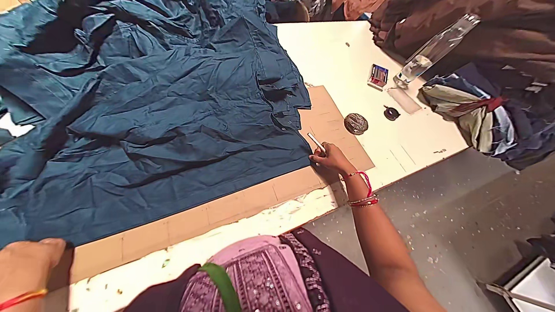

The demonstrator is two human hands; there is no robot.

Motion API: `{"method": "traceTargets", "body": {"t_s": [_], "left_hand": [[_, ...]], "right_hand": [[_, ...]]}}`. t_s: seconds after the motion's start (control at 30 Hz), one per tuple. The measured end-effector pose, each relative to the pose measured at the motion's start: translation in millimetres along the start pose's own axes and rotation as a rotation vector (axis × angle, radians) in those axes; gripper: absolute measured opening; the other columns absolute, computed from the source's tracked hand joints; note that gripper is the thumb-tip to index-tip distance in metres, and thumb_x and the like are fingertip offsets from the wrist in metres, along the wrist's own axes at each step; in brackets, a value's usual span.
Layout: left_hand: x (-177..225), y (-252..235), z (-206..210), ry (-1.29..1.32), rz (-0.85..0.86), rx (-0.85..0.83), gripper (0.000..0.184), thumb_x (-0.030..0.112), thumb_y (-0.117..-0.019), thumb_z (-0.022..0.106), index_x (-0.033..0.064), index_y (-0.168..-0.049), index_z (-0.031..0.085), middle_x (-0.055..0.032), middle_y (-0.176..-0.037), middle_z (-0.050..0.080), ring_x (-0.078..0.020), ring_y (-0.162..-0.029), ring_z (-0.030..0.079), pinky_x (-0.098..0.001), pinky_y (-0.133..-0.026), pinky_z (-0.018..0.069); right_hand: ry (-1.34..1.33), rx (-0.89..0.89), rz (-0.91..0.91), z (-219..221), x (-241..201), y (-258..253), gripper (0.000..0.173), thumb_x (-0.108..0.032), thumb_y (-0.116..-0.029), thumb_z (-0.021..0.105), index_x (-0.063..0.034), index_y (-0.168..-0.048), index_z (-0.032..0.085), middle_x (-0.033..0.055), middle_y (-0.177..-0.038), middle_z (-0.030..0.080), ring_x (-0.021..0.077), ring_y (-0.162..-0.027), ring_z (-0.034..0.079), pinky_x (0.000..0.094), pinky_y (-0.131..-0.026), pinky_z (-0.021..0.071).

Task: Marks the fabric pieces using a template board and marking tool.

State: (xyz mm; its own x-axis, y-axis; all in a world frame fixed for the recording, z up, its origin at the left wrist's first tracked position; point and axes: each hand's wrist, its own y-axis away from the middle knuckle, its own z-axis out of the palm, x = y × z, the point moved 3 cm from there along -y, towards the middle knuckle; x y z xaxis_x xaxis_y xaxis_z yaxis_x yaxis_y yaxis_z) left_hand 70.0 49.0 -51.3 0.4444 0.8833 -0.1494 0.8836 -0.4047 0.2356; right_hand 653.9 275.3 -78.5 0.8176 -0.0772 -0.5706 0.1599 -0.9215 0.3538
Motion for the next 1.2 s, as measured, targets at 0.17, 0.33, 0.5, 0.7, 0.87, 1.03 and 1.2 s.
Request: {"method": "traceTargets", "body": {"t_s": [0.17, 0.33, 0.5, 0.7, 0.87, 1.03, 1.2], "left_hand": [[111.0, 80.4, 5.2, 0.446, 1.075, 0.491, 0.047, 0.016, -0.1037, 0.038, -0.0133, -0.136, 0.056, -0.0355, -0.143, 0.053, -0.0529, -0.138, 0.047, -0.0631, -0.115, 0.0352], [261.1, 217.3, 32.3, 0.283, 1.885, -0.062, 0.043, 0.013, -0.1039, 0.045, 0.0, -0.144, 0.056, -0.0263, -0.143, 0.056, -0.0442, -0.129, 0.058, -0.0566, -0.101, 0.0505], [325.7, 260.7, 32.3, 0.016, 1.947, -0.164, 0.04, 0.021, -0.1068, 0.051, -0.0093, -0.132, 0.057, -0.0305, -0.131, 0.059, -0.0474, -0.122, 0.058, -0.056, -0.096, 0.0489], [327.6, 249.6, 37.2, 0.233, 1.952, -0.071, 0.029, 0.007, -0.1043, 0.047, -0.0089, -0.116, 0.069, -0.0287, -0.119, 0.067, -0.0449, -0.112, 0.066, -0.0524, -0.09, 0.0548], [342.4, 232.2, 32.4, 0.315, 1.756, -0.431, 0.032, 0.012, -0.105, 0.047, -0.0052, -0.123, 0.068, -0.0252, -0.124, 0.067, -0.0378, -0.121, 0.062, -0.0502, -0.107, 0.0451], [344.6, 231.9, 13.2, -0.203, 1.819, -0.597, 0.077, -0.005, -0.0982, 0.056, 0.0139, -0.164, 0.021, -0.0276, -0.156, 0.037, -0.0472, -0.141, 0.042, -0.0572, -0.115, 0.0356], [318.7, 231.0, -20.9, -0.842, 1.575, -0.441, 0.082, -0.009, -0.1036, 0.038, 0.0337, -0.166, 0.005, -0.0312, -0.162, 0.024, -0.0543, -0.122, 0.055, -0.0635, -0.097, 0.0463]], "right_hand": [[0.05, 0.018, -0.037, 4.7, 5.3, -2.9, 0.031, -0.024, -0.0947, 0.072, 0.006, -0.095, 0.064, 0.0206, -0.095, 0.06, 0.0332, -0.09, 0.06, 0.053, -0.082, 0.0461], [0.03, -0.005, -0.065, 3.1, 7.5, -2.7, 0.032, -0.023, -0.0944, 0.074, 0.0077, -0.096, 0.064, 0.0227, -0.096, 0.061, 0.0341, -0.091, 0.06, 0.053, -0.083, 0.0457], [-0.047, -0.079, -0.107, -2.3, 14.4, -5.5, 0.027, -0.022, -0.0971, 0.07, 0.0044, -0.094, 0.065, 0.0098, -0.08, 0.058, 0.0184, -0.075, 0.052, 0.0407, -0.075, 0.044], [-0.152, -0.015, -0.275, -4.7, 17.3, 16.9, 0.028, 0.002, -0.0934, 0.056, 0.0052, -0.12, 0.062, 0.014, -0.095, 0.06, 0.0184, -0.081, 0.055, 0.036, -0.075, 0.0468], [-0.046, 0.01, -0.227, 4.5, 6.6, 15.4, 0.029, -0.016, -0.0954, 0.069, 0.0057, -0.115, 0.069, 0.0248, -0.109, 0.065, 0.0344, -0.1, 0.061, 0.0492, -0.09, 0.0469], [-0.096, 0.016, -0.06, 4.0, 7.9, -1.7, 0.03, -0.023, -0.0984, 0.069, 0.006, -0.1, 0.066, 0.0135, -0.087, 0.061, 0.0203, -0.078, 0.054, 0.0396, -0.076, 0.0447], [0.037, -0.085, 0.008, -1.3, -7.2, -9.2, 0.028, -0.021, -0.0992, 0.068, 0.0065, -0.099, 0.063, 0.0169, -0.087, 0.059, 0.0258, -0.082, 0.055, 0.0459, -0.079, 0.044]]}}
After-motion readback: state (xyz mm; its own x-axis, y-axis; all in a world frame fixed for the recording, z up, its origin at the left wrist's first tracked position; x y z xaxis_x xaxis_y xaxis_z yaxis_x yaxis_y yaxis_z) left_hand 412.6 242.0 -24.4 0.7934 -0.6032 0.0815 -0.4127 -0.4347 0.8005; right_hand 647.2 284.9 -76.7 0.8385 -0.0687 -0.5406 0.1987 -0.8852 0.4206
